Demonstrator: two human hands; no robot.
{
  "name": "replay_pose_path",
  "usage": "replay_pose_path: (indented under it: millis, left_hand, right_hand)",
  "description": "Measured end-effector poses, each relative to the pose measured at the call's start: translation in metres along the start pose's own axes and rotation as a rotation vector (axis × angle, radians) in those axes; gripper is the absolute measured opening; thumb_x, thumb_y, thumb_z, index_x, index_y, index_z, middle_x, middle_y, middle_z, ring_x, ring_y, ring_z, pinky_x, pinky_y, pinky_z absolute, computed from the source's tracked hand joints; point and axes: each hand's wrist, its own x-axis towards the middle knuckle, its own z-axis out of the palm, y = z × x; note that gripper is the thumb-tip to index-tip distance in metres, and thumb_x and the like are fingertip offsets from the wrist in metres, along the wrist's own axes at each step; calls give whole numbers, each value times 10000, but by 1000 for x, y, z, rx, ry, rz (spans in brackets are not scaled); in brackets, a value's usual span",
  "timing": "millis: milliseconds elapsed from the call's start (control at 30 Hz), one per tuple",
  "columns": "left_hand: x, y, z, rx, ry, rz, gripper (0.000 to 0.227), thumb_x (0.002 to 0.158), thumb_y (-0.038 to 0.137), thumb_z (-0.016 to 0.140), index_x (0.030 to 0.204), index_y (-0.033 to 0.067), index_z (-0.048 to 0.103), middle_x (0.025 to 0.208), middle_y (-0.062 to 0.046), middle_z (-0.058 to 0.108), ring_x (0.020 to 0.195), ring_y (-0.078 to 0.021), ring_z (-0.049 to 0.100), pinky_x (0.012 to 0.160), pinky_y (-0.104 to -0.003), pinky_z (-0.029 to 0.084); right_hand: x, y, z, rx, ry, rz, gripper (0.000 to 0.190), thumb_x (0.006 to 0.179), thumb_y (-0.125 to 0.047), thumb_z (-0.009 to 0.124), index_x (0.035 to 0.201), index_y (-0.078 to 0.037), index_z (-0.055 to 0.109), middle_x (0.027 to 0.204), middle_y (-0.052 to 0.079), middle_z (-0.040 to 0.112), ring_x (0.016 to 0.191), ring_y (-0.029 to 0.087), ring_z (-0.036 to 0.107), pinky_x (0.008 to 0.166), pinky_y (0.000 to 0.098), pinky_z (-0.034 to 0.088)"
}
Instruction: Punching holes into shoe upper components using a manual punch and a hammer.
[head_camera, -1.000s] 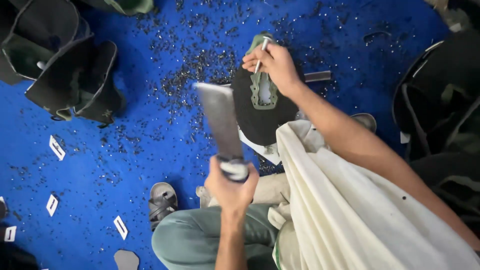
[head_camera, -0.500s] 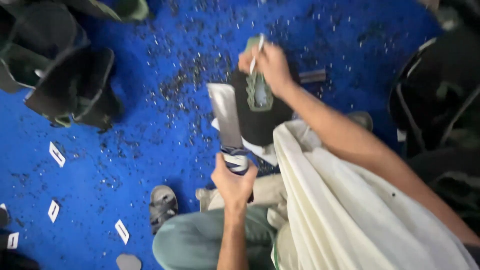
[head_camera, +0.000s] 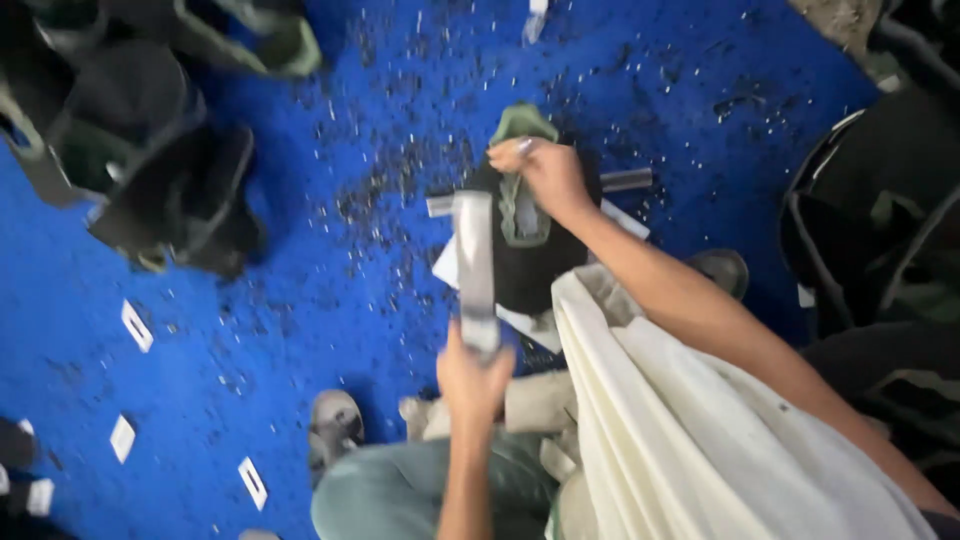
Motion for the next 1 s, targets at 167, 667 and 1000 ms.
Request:
replay_pose_path:
  millis: [167,667,1000]
  left_hand:
    - [-71,-43,-56,461,-201,-238,705,671,475,852,1175,35,628,861,-214,737,820,-413,730,731,-494,573]
    - [271,90,17,-678,254,576,394,948,206,758,1181,-1,517,1095,-110,628,1009,-247,598,904,-385,497]
    - [49,-51,16,-582,10,90,439,1135,350,443,1084,-28,659,820,-68,680,717,-135,566,656,-296,463]
  right_hand:
    - [-16,38,-55,1055,559,350,289,1056,-245,605,971,28,651,1016,201,720,946,307,740,950,451,613]
    - [-74,-143,-110,-99,176,488,201,964,-169,649,1091,-81,778,873,78,645,704,164,583,628,325,470]
    - [-146,-130,-238,-1454,86,955,263,843,-291,813,1000,-98,729,968,178,720,919,433,682,777,538,547]
